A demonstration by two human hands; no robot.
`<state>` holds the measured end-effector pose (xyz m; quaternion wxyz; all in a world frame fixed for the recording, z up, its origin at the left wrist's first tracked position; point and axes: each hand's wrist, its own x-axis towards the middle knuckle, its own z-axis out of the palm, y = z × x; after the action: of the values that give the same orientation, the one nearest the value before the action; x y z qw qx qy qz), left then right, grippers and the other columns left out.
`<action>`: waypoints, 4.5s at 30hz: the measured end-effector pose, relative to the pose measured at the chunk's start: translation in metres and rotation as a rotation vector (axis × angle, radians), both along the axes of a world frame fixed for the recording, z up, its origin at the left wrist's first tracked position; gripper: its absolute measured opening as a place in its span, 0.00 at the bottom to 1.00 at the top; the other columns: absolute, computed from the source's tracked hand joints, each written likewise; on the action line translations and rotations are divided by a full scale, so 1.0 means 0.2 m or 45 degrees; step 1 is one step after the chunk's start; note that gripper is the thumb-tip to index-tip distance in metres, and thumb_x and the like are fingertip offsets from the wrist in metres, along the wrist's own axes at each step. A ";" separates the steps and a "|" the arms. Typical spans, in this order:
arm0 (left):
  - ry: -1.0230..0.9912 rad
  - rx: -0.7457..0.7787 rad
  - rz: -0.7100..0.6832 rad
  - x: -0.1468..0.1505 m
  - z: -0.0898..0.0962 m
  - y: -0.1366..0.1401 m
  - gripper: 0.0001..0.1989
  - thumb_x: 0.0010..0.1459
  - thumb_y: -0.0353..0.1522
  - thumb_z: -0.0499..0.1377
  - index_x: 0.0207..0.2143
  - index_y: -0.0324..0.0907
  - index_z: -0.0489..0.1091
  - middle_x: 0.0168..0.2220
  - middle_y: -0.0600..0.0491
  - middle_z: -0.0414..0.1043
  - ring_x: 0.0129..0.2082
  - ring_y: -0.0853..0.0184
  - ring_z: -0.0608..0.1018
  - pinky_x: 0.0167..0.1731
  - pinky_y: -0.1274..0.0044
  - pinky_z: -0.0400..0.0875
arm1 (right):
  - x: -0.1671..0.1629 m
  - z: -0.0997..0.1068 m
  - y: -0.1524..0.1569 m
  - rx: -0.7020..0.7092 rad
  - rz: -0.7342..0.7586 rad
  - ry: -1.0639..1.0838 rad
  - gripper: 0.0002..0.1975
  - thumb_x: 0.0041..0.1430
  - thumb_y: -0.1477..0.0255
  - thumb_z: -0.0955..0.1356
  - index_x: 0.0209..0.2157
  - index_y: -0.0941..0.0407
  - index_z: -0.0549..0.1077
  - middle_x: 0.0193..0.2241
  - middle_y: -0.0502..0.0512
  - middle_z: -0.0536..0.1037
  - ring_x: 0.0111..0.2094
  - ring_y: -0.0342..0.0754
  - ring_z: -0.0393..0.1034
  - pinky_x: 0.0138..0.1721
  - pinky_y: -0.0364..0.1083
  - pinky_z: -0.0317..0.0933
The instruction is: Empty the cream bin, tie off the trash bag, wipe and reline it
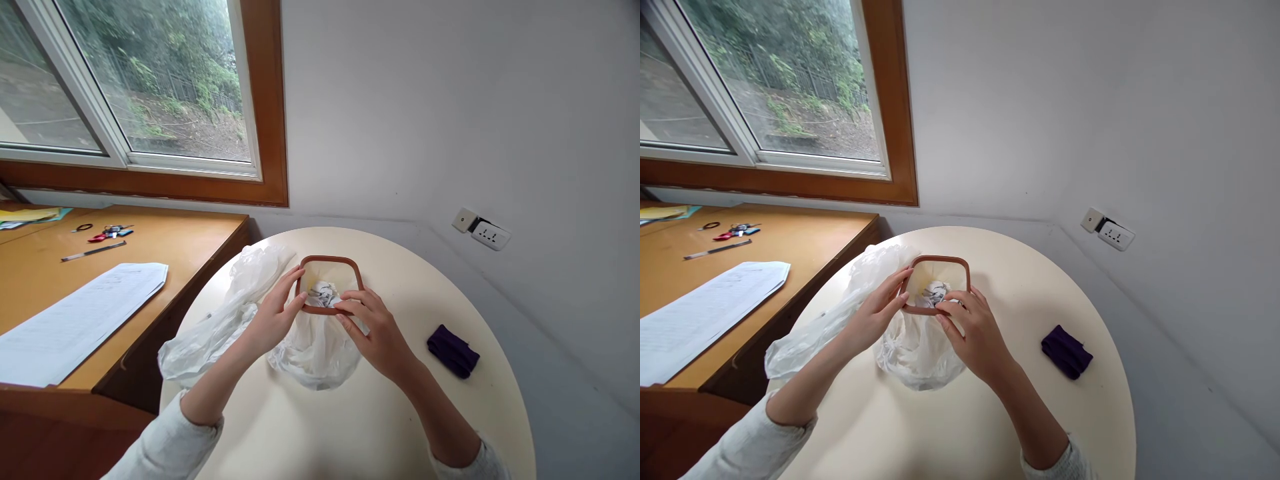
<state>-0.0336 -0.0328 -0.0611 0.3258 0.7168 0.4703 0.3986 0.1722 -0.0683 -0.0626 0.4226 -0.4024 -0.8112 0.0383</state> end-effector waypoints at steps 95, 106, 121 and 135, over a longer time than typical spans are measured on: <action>0.413 -0.008 -0.120 0.05 0.08 -0.20 0.30 0.51 0.45 0.58 0.56 0.55 0.54 0.65 0.50 0.31 0.62 0.47 0.47 0.47 0.60 0.66 | 0.40 0.00 0.29 -0.821 0.071 1.743 0.14 0.53 0.79 0.64 0.43 0.61 0.70 0.44 0.60 0.75 0.51 0.49 0.66 0.56 0.47 0.59; 0.374 -0.038 -0.441 -0.04 0.08 -0.05 0.10 0.48 0.38 0.61 0.31 0.45 0.64 0.66 0.55 0.31 0.64 0.52 0.40 0.54 0.62 0.59 | 0.36 0.04 0.29 -0.908 0.178 1.648 0.14 0.51 0.78 0.66 0.42 0.59 0.71 0.43 0.59 0.76 0.51 0.51 0.66 0.54 0.51 0.62; -0.055 0.094 -0.037 -0.01 0.14 -0.04 0.19 0.58 0.38 0.53 0.52 0.48 0.63 0.39 0.51 0.67 0.37 0.66 0.71 0.42 0.70 0.68 | 0.12 0.26 0.41 -1.396 0.506 0.530 0.16 0.50 0.75 0.64 0.42 0.57 0.75 0.41 0.56 0.77 0.41 0.52 0.71 0.40 0.47 0.66; 0.258 0.167 -0.268 0.00 0.05 -0.13 0.17 0.56 0.38 0.55 0.50 0.50 0.64 0.64 0.53 0.43 0.62 0.54 0.51 0.56 0.64 0.58 | 0.12 0.17 0.48 -1.344 0.527 0.406 0.16 0.51 0.73 0.64 0.43 0.53 0.75 0.45 0.52 0.76 0.46 0.51 0.69 0.46 0.48 0.63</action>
<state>-0.0332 -0.0595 -0.0504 0.2691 0.8183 0.3961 0.3179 0.1956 0.0277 -0.0278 0.2656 -0.3807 -0.6705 0.5787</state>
